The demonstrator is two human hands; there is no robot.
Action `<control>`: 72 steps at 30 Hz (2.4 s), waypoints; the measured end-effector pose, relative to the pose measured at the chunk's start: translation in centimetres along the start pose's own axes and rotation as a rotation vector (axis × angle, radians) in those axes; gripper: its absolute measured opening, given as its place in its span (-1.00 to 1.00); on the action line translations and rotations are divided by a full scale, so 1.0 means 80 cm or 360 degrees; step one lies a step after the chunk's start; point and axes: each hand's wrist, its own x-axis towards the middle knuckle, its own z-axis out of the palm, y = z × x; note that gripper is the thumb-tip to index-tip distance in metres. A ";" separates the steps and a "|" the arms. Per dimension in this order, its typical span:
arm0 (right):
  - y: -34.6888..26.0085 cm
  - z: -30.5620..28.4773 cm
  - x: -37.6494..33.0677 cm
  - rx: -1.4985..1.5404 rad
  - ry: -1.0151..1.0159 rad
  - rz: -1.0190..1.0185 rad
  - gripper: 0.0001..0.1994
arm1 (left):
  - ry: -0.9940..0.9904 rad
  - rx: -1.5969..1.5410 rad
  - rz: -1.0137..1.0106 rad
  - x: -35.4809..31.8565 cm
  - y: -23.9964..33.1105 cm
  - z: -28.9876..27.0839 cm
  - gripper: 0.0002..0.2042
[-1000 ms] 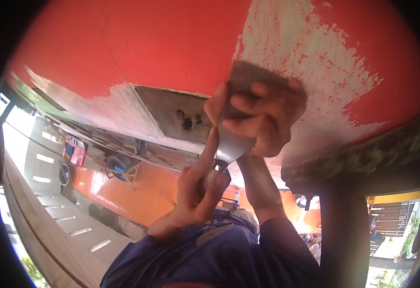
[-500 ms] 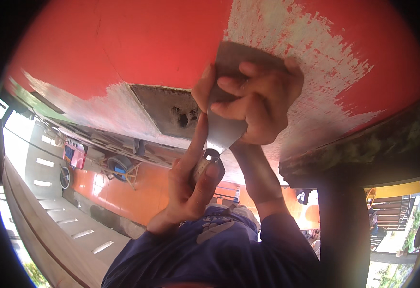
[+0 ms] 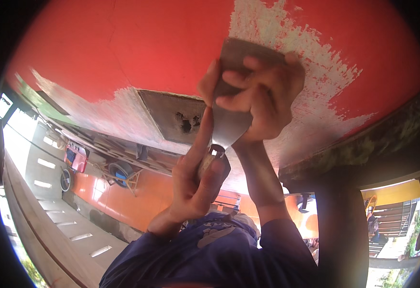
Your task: The person uses a metal scraper to remove old paint from a red ceiling surface. They repeatedly scrape the same area around a square vent, clearing away layers of paint to expose the underlying material.
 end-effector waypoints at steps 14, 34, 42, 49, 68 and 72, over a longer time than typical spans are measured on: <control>-0.047 -0.050 -0.088 -0.0115 -0.0261 0.0500 -0.54 | 0.0079 -0.0135 -0.0427 -0.064 -0.061 -0.004 -0.38; -0.009 -0.013 -0.018 -0.0111 -0.0211 0.0296 -0.59 | 0.0002 -0.0003 -0.0156 -0.013 -0.013 -0.018 -0.32; 0.019 0.002 0.021 -0.0139 -0.0255 0.0204 -0.71 | -0.0015 -0.0008 -0.0083 0.010 0.002 -0.016 -0.35; 0.012 0.001 0.024 -0.0034 -0.0191 0.0050 -0.72 | 0.0032 -0.0221 0.0069 0.017 0.009 0.003 -0.37; -0.032 -0.040 -0.081 -0.0154 -0.0315 0.0440 -0.54 | 0.0099 0.0124 -0.0391 -0.058 -0.053 -0.013 -0.37; -0.036 -0.042 -0.080 -0.0130 -0.0307 0.0476 -0.54 | 0.0072 0.0125 -0.0347 -0.058 -0.055 -0.020 -0.37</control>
